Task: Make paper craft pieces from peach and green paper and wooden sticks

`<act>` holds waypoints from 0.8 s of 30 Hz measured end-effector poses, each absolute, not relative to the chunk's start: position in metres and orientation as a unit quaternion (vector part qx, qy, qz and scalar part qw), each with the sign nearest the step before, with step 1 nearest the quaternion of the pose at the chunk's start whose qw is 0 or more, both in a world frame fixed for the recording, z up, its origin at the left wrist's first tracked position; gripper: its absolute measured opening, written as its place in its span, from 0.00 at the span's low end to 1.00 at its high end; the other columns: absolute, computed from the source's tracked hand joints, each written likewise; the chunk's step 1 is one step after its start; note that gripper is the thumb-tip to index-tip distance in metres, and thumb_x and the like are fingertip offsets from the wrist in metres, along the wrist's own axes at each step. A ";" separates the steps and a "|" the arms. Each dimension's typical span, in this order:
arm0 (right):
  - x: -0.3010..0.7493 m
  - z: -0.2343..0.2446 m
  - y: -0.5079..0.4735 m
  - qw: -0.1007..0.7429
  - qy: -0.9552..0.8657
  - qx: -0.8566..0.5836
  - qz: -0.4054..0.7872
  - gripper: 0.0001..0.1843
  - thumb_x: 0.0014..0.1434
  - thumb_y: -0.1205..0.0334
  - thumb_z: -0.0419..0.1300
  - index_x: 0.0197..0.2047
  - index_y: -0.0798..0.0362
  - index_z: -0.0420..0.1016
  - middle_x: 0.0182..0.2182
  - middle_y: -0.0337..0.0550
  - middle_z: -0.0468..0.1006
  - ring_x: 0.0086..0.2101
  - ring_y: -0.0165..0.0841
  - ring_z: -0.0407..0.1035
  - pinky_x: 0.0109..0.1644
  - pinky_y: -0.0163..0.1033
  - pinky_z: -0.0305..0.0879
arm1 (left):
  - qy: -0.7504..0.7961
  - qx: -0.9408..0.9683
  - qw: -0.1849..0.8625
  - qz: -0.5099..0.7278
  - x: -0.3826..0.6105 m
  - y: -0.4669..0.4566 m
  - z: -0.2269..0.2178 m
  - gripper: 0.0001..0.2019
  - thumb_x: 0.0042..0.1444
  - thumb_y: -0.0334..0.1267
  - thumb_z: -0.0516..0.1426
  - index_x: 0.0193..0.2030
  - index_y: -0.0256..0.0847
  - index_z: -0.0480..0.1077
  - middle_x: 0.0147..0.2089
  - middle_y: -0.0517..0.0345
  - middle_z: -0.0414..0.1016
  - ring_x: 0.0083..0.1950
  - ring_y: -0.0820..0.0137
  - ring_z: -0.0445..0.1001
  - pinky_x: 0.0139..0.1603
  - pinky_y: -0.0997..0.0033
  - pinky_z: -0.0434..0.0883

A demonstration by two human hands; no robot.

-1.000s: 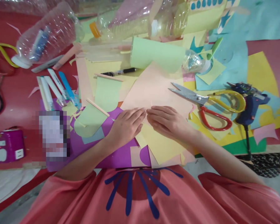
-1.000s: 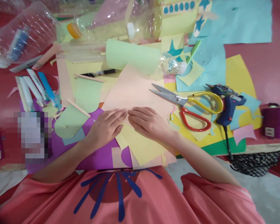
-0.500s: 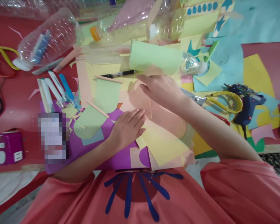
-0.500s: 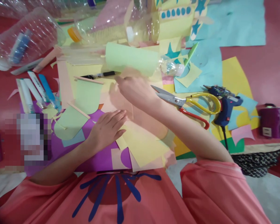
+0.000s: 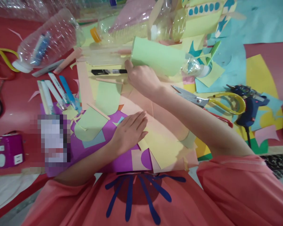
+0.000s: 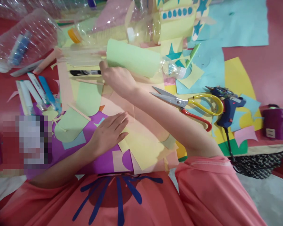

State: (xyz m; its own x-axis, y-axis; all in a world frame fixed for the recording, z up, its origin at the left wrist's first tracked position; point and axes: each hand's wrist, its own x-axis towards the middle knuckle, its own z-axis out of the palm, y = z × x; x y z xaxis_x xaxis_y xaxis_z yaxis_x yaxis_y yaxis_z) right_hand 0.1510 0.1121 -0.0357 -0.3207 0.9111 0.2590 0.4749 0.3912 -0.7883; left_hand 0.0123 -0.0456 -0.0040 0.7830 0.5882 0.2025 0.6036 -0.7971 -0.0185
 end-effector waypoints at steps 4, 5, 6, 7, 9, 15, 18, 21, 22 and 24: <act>0.162 0.007 0.086 0.330 -0.741 -0.526 0.256 0.05 0.60 0.65 0.52 0.40 0.49 0.59 0.20 0.31 0.61 0.26 0.31 0.73 0.35 0.37 0.68 | -0.315 -0.944 0.041 -0.090 0.011 -0.045 -0.004 0.19 0.68 0.40 0.46 0.53 0.31 0.71 0.58 0.45 0.76 0.57 0.62 0.76 0.56 0.64 0.72; 0.167 0.016 0.076 0.354 -0.712 -0.534 0.288 0.03 0.61 0.64 0.50 0.40 0.48 0.59 0.20 0.30 0.61 0.25 0.29 0.72 0.33 0.35 0.68 | -0.313 -0.945 0.037 -0.090 0.011 -0.046 -0.005 0.19 0.68 0.40 0.46 0.54 0.30 0.71 0.58 0.44 0.76 0.57 0.61 0.76 0.56 0.64 0.72; 0.171 0.023 0.065 0.377 -0.682 -0.539 0.319 0.01 0.62 0.63 0.49 0.38 0.48 0.58 0.20 0.30 0.61 0.24 0.27 0.70 0.31 0.34 0.67 | -0.311 -0.946 0.033 -0.089 0.011 -0.046 -0.006 0.19 0.68 0.40 0.46 0.54 0.30 0.70 0.58 0.43 0.76 0.58 0.61 0.75 0.57 0.64 0.72; 0.176 0.027 0.055 0.394 -0.659 -0.535 0.353 0.04 0.62 0.63 0.51 0.36 0.48 0.57 0.20 0.30 0.61 0.22 0.27 0.68 0.29 0.33 0.66 | -0.311 -0.946 0.029 -0.085 0.011 -0.046 -0.006 0.19 0.68 0.41 0.47 0.55 0.29 0.70 0.59 0.43 0.75 0.59 0.61 0.75 0.58 0.63 0.71; 0.186 0.027 0.035 0.415 -0.624 -0.516 0.415 0.09 0.61 0.63 0.53 0.32 0.47 0.55 0.19 0.30 0.62 0.20 0.26 0.65 0.24 0.33 0.64 | -0.316 -0.946 0.019 -0.076 0.012 -0.047 -0.006 0.19 0.67 0.40 0.47 0.56 0.29 0.69 0.59 0.41 0.74 0.59 0.60 0.74 0.59 0.62 0.71; 0.211 0.003 -0.006 0.433 -0.572 -0.475 0.509 0.06 0.60 0.62 0.56 0.32 0.50 0.63 0.21 0.32 0.68 0.20 0.25 0.65 0.23 0.33 0.64 | -0.317 -0.943 0.007 -0.103 0.018 -0.047 -0.002 0.18 0.65 0.37 0.51 0.53 0.23 0.70 0.54 0.35 0.77 0.56 0.56 0.76 0.56 0.61 0.73; 0.215 -0.005 -0.016 0.431 -0.585 -0.490 0.482 0.04 0.59 0.60 0.59 0.34 0.50 0.67 0.25 0.36 0.73 0.25 0.28 0.69 0.28 0.36 0.69 | -0.311 -0.945 0.012 -0.103 0.020 -0.047 -0.002 0.17 0.66 0.37 0.49 0.52 0.25 0.71 0.55 0.37 0.77 0.57 0.58 0.76 0.56 0.62 0.74; 0.213 -0.007 -0.020 0.423 -0.585 -0.527 0.449 0.05 0.60 0.60 0.58 0.33 0.48 0.67 0.26 0.37 0.75 0.27 0.31 0.71 0.31 0.39 0.72 | -0.320 -0.943 -0.003 -0.091 0.021 -0.049 -0.002 0.18 0.66 0.38 0.49 0.54 0.27 0.70 0.57 0.37 0.75 0.59 0.58 0.74 0.58 0.61 0.74; 0.213 -0.008 -0.020 0.416 -0.592 -0.533 0.438 0.05 0.61 0.59 0.57 0.33 0.47 0.68 0.26 0.38 0.76 0.27 0.32 0.72 0.31 0.40 0.72 | -0.323 -0.942 -0.002 -0.092 0.021 -0.049 -0.002 0.18 0.66 0.38 0.48 0.54 0.26 0.70 0.57 0.37 0.76 0.59 0.58 0.74 0.58 0.61 0.73; 0.212 -0.008 -0.020 0.405 -0.622 -0.534 0.406 0.06 0.64 0.58 0.54 0.37 0.47 0.70 0.29 0.40 0.79 0.29 0.32 0.74 0.33 0.40 0.73 | -0.326 -0.940 0.009 -0.105 0.020 -0.050 -0.003 0.19 0.67 0.39 0.48 0.53 0.25 0.70 0.55 0.36 0.77 0.58 0.59 0.75 0.57 0.62 0.73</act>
State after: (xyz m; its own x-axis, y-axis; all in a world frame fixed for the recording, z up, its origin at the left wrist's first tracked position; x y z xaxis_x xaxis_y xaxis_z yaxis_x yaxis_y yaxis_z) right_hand 0.2121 -0.0202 -0.0079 -0.1033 0.9922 0.0700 0.3353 0.1010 -0.9367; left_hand 0.0204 -0.0501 -0.0033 0.7657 0.6104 0.2029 0.6143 -0.7875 0.0509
